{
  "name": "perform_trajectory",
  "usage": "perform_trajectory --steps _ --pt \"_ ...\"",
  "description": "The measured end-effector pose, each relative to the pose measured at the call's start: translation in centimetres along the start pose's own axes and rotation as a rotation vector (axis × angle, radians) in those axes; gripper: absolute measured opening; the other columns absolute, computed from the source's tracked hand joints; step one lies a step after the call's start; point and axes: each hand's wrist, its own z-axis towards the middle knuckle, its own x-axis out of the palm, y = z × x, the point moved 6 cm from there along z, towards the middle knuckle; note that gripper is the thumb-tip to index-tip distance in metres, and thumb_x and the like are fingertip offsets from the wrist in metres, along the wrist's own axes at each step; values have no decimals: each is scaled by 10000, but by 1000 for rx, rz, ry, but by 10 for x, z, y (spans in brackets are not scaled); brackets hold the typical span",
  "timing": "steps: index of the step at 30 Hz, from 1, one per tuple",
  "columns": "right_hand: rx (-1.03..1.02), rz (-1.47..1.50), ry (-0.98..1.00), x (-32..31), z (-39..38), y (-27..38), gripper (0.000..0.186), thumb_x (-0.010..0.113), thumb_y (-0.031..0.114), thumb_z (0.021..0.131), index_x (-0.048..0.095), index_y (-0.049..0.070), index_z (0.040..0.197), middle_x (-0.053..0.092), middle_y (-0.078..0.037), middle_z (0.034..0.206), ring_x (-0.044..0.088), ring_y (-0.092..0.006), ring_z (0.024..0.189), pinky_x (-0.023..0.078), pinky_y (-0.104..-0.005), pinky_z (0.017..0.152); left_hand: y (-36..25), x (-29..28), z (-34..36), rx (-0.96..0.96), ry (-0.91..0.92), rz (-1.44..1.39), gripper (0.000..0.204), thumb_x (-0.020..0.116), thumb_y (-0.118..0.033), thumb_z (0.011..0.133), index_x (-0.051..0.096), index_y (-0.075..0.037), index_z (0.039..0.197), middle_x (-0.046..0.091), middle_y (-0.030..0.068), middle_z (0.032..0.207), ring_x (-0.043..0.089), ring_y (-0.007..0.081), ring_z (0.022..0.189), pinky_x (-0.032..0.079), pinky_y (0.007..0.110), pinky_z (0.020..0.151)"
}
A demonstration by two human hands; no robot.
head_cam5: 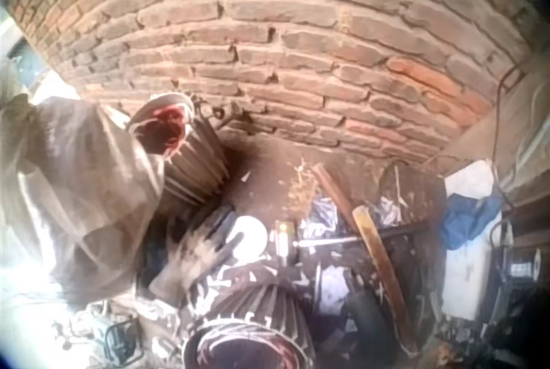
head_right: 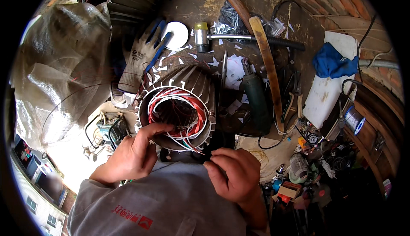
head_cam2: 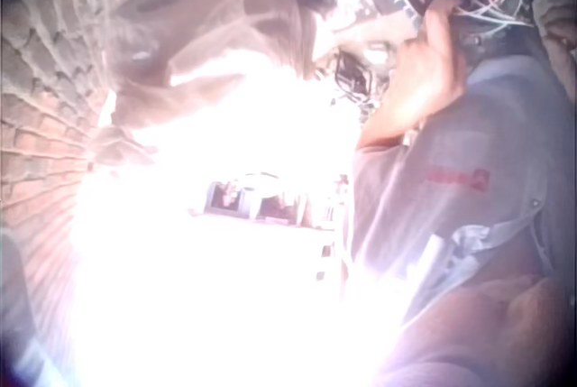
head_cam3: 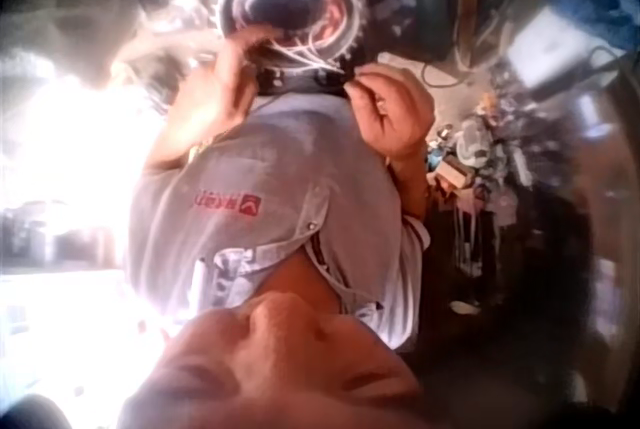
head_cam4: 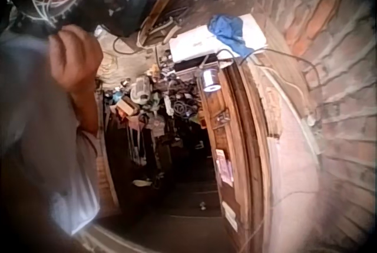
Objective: The person repairs an electrical motor stator by stripping wire insulation with pliers, twisting wire ends together, and soldering the connections with a soldering iron. The person works on multiple wire connections within the stator assembly.
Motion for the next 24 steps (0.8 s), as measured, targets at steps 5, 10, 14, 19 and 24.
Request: perform_trajectory --steps 5,10,14,19,24 --pt "6 20 4 3 3 2 213 843 78 791 692 27 932 738 -123 909 691 -271 691 525 -347 583 1 0 0 5 -14 -13 668 512 144 775 381 38 1421 650 220 1307 732 391 978 597 433 838" --pt "11 20 17 6 2 2 208 841 71 789 696 23 930 735 -126 906 692 -275 693 528 -350 589 -7 -3 3 41 -33 0 781 524 141 760 319 29 1505 635 221 1336 726 394 1005 596 427 847" --pt "21 14 8 6 0 2 205 837 61 788 698 21 933 732 -125 903 690 -276 692 528 -350 592 -8 -2 3 148 -59 -29 854 550 116 754 267 20 1554 608 225 1381 717 391 1035 602 428 820" --pt "22 22 10 10 3 3 199 832 47 787 698 17 931 729 -119 898 687 -275 693 528 -354 594 -8 -1 4 165 -46 -94 883 576 70 762 239 12 1576 589 237 1402 708 404 1048 607 449 811" --pt "8 32 2 11 3 3 190 827 44 792 697 13 927 727 -119 899 686 -276 696 531 -359 600 -13 0 3 125 -2 -86 876 545 135 748 250 18 1564 592 189 1436 721 365 1043 598 380 811"
